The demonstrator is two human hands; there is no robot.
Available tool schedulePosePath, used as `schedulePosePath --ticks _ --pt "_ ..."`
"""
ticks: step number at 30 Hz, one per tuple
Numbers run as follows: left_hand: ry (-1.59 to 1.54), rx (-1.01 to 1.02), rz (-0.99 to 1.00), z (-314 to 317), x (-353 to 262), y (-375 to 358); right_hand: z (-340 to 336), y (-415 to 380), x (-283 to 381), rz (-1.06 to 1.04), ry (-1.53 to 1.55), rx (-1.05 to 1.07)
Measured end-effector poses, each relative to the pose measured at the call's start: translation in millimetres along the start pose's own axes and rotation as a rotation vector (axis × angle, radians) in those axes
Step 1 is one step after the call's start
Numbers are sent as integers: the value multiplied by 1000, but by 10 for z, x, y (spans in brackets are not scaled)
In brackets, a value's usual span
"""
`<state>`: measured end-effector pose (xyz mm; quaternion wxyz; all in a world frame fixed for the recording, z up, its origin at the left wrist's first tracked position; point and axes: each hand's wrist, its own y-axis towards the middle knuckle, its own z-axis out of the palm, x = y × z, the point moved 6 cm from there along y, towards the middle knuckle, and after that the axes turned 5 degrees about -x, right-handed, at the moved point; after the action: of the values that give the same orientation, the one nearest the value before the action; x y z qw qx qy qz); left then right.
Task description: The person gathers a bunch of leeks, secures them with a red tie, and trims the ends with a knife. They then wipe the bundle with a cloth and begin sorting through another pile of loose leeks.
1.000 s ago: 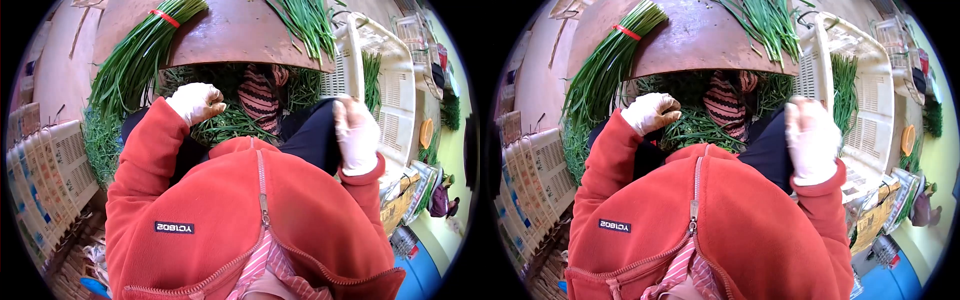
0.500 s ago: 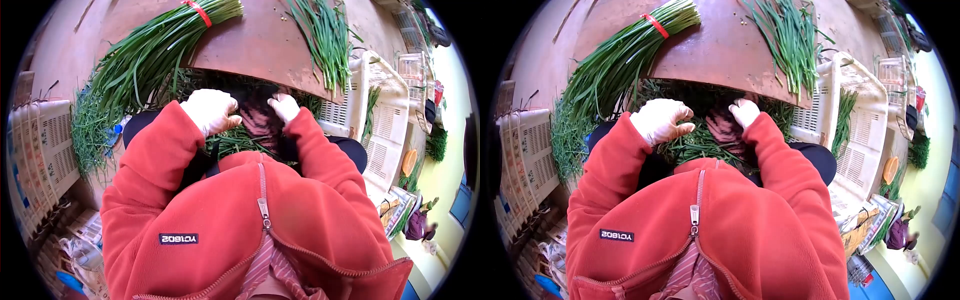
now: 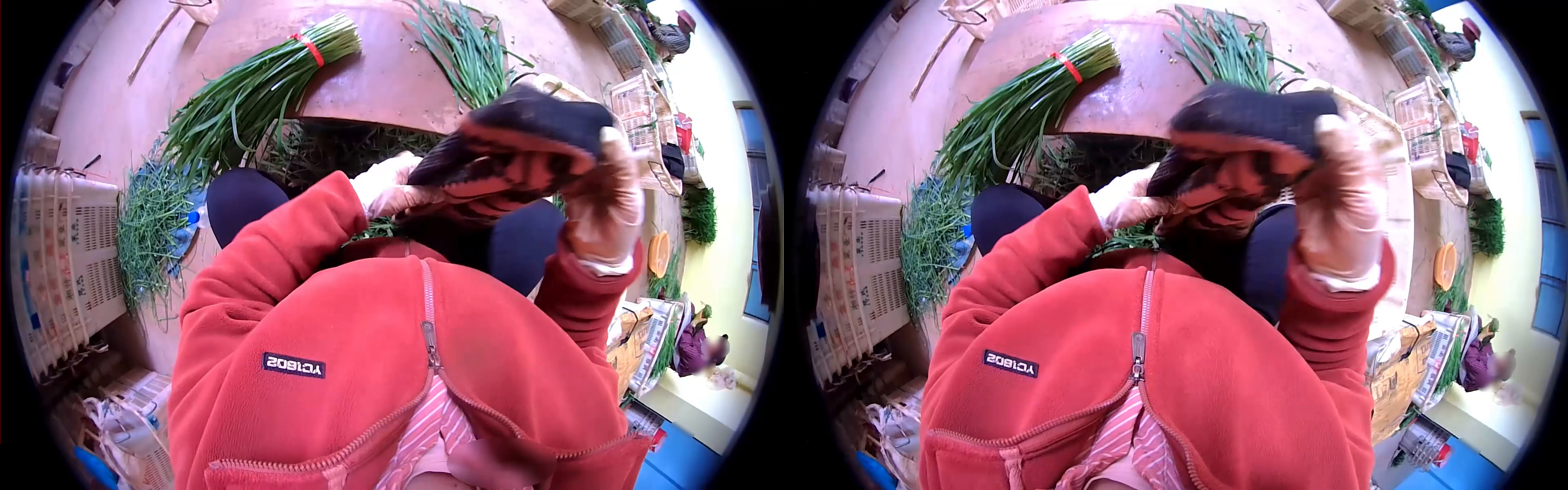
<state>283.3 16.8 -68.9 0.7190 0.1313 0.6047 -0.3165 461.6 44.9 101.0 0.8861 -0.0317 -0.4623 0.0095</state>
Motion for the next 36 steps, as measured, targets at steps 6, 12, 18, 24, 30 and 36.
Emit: schedulePosePath --ticks 6,12,18,24,30,36 --pt "-742 99 283 300 -870 -253 276 43 -124 -108 -242 516" --pt "-623 -180 -114 134 -376 -137 -174 -23 -1374 121 -279 163" --pt "47 -317 -12 -890 -919 -377 -315 700 -1289 -136 -480 -4" --pt "1588 -1022 -400 -2518 -934 -383 1505 1414 -1277 -760 -1098 405" --pt "1644 -854 -540 -2651 -618 -302 1549 2011 -2937 -1224 -1698 743" --pt "1725 -810 -309 -2658 -533 -335 571 2831 -2426 -122 -1692 235"
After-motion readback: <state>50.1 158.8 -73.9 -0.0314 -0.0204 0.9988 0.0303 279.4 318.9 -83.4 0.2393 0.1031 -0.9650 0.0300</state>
